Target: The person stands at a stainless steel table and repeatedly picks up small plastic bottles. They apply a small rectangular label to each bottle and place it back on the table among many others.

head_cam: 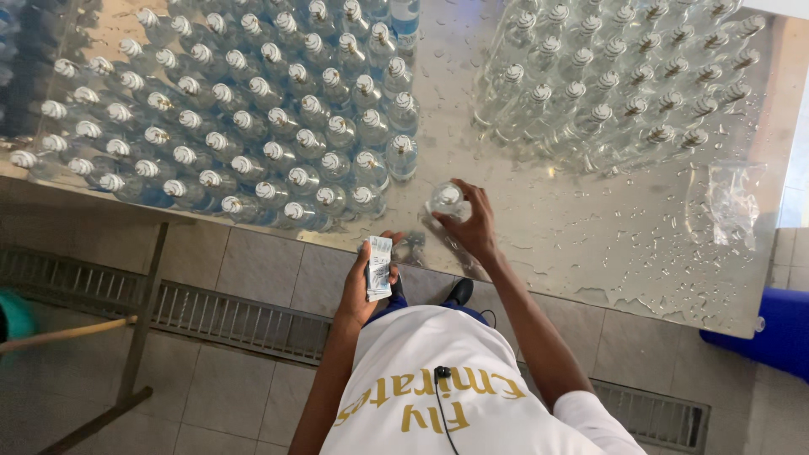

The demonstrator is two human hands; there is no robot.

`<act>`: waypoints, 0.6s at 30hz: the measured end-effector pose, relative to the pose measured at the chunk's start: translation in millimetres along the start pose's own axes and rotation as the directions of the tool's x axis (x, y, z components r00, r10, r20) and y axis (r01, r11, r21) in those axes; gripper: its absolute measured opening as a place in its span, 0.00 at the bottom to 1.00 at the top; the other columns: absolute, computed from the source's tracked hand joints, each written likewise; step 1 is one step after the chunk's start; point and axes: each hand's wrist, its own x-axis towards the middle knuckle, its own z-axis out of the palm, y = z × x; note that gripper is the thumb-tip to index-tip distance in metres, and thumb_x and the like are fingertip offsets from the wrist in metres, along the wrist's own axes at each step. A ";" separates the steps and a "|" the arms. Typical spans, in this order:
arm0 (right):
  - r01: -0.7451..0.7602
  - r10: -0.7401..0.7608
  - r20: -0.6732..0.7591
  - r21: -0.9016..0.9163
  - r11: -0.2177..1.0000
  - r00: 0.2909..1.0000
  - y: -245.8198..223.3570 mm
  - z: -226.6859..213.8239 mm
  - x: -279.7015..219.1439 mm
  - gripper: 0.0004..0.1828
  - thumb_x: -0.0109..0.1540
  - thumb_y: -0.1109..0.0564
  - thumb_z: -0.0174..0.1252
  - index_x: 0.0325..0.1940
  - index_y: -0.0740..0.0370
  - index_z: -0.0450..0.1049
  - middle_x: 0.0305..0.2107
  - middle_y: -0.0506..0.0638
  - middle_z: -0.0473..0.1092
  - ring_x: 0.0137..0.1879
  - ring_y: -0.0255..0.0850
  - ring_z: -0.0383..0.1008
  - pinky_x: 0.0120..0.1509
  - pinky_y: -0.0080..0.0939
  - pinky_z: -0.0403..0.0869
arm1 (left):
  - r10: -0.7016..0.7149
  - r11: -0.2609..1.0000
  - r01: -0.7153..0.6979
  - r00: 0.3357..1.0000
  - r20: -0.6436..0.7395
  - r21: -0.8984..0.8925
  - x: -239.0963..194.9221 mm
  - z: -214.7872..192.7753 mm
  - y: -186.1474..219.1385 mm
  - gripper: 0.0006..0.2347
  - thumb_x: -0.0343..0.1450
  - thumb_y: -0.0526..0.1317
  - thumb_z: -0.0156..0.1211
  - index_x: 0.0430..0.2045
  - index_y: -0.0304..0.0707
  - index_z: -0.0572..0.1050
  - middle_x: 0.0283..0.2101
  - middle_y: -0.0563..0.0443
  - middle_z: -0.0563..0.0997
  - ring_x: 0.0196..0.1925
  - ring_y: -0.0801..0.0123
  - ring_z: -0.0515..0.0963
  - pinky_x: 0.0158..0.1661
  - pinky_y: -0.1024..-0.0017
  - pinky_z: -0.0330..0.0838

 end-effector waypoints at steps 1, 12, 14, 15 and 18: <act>0.001 -0.001 -0.003 0.000 1.000 1.000 -8.4 14.2 6.1 0.46 0.50 0.43 0.86 0.69 0.53 0.77 0.53 0.50 0.77 0.53 0.50 0.79 0.62 0.50 0.77 | 0.000 1.000 0.000 1.000 0.002 0.002 -1.5 -3.5 1.0 0.32 0.79 0.61 0.53 0.77 0.44 0.64 0.75 0.45 0.73 0.37 0.68 0.85 0.36 0.74 0.77; 0.004 -0.032 0.104 0.267 0.964 0.994 -41.1 68.7 26.2 0.53 0.56 0.48 0.82 0.79 0.56 0.63 0.62 0.60 0.60 0.67 0.62 0.74 0.75 0.57 0.74 | -0.037 0.998 0.038 0.999 -0.028 0.058 2.4 -8.3 -3.0 0.31 0.80 0.61 0.50 0.76 0.43 0.65 0.73 0.44 0.76 0.38 0.67 0.86 0.36 0.74 0.77; 0.010 -0.003 -0.030 0.229 0.973 1.000 -15.0 25.3 32.5 0.45 0.61 0.45 0.77 0.77 0.58 0.64 0.62 0.60 0.61 0.66 0.59 0.73 0.75 0.56 0.74 | -0.052 0.996 0.054 0.998 -0.021 0.070 5.8 -7.2 -8.0 0.32 0.80 0.61 0.51 0.77 0.43 0.64 0.74 0.43 0.75 0.38 0.67 0.86 0.36 0.74 0.77; 0.020 0.011 -0.150 0.202 0.979 0.989 -2.6 5.3 36.3 0.39 0.67 0.42 0.72 0.74 0.61 0.65 0.62 0.59 0.62 0.66 0.56 0.73 0.74 0.55 0.73 | -0.050 0.996 0.052 0.998 -0.026 0.076 6.3 -7.0 -10.7 0.32 0.80 0.61 0.51 0.77 0.43 0.64 0.74 0.42 0.74 0.38 0.66 0.86 0.36 0.73 0.76; -0.246 0.202 -0.524 -0.015 0.969 0.827 71.8 -68.7 59.1 0.44 0.68 0.54 0.75 0.79 0.63 0.55 0.63 0.64 0.57 0.71 0.63 0.65 0.75 0.62 0.76 | -0.052 0.997 0.051 0.999 0.001 0.053 11.7 -4.2 -25.3 0.32 0.79 0.61 0.51 0.76 0.43 0.65 0.74 0.41 0.74 0.37 0.66 0.86 0.34 0.74 0.76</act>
